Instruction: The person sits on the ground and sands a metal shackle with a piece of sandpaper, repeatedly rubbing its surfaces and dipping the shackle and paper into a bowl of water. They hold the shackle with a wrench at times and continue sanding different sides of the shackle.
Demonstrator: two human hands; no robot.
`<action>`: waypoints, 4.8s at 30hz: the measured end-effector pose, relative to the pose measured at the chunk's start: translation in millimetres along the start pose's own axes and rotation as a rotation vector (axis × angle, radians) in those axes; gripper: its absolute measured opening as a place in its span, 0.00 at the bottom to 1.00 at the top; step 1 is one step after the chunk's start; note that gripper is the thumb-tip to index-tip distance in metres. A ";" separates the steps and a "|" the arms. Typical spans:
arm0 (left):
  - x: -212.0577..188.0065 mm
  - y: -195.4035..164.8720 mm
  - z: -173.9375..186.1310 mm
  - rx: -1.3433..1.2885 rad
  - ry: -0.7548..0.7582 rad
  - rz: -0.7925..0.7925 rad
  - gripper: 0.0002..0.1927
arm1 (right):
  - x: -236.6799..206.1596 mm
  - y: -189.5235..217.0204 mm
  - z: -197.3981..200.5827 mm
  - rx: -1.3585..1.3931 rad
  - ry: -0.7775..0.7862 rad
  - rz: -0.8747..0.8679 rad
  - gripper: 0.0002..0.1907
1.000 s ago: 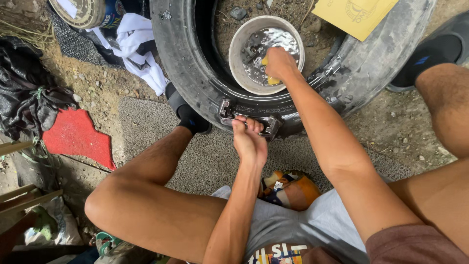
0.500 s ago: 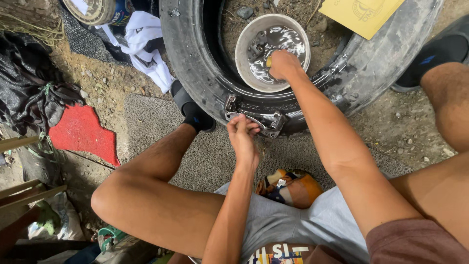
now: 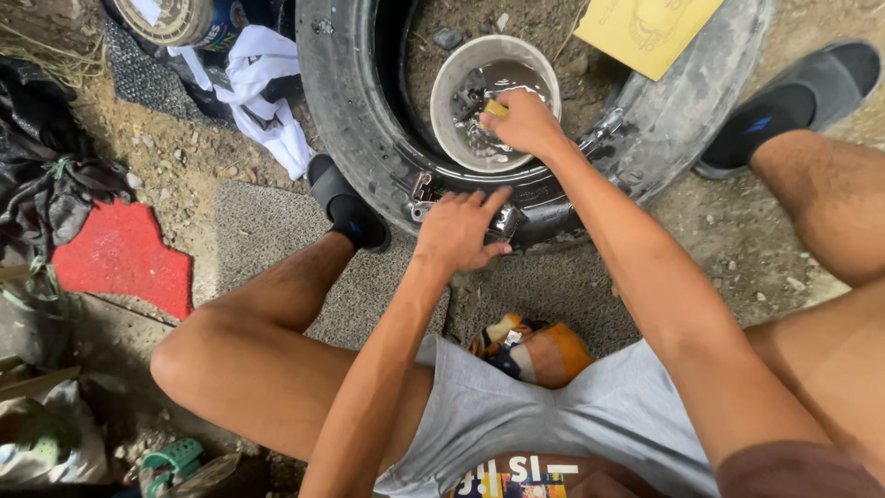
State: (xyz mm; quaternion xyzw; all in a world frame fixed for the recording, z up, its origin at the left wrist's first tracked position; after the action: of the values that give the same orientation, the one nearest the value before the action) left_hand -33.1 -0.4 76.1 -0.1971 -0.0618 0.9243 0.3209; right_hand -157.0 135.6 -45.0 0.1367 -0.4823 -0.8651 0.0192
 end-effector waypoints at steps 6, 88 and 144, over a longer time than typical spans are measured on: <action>0.1 -2.5 -14.6 0.040 0.059 0.127 0.34 | -43.9 -5.6 44.8 -0.012 -0.043 -0.033 0.20; 23.1 13.5 -18.6 -0.421 0.038 0.318 0.36 | -126.0 19.5 22.6 0.276 -0.163 0.021 0.17; -9.1 -15.6 -75.8 -0.333 -0.894 0.528 0.28 | -180.6 16.9 30.0 0.181 -0.101 -0.053 0.13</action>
State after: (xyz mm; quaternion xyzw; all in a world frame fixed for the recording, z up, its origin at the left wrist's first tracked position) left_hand 12.9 5.3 13.4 0.1583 -0.2863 0.9448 -0.0151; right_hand 7.4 181.2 23.5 0.1071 -0.5551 -0.8239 -0.0405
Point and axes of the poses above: each hand's wrist, its own x-axis towards the middle knuckle, its own z-axis out of the back of the hand, y = z × x, the point moved 4 cm from there along x, towards the middle knuckle, and after that the axes turned 3 degrees about x, right-handed, at the moved point
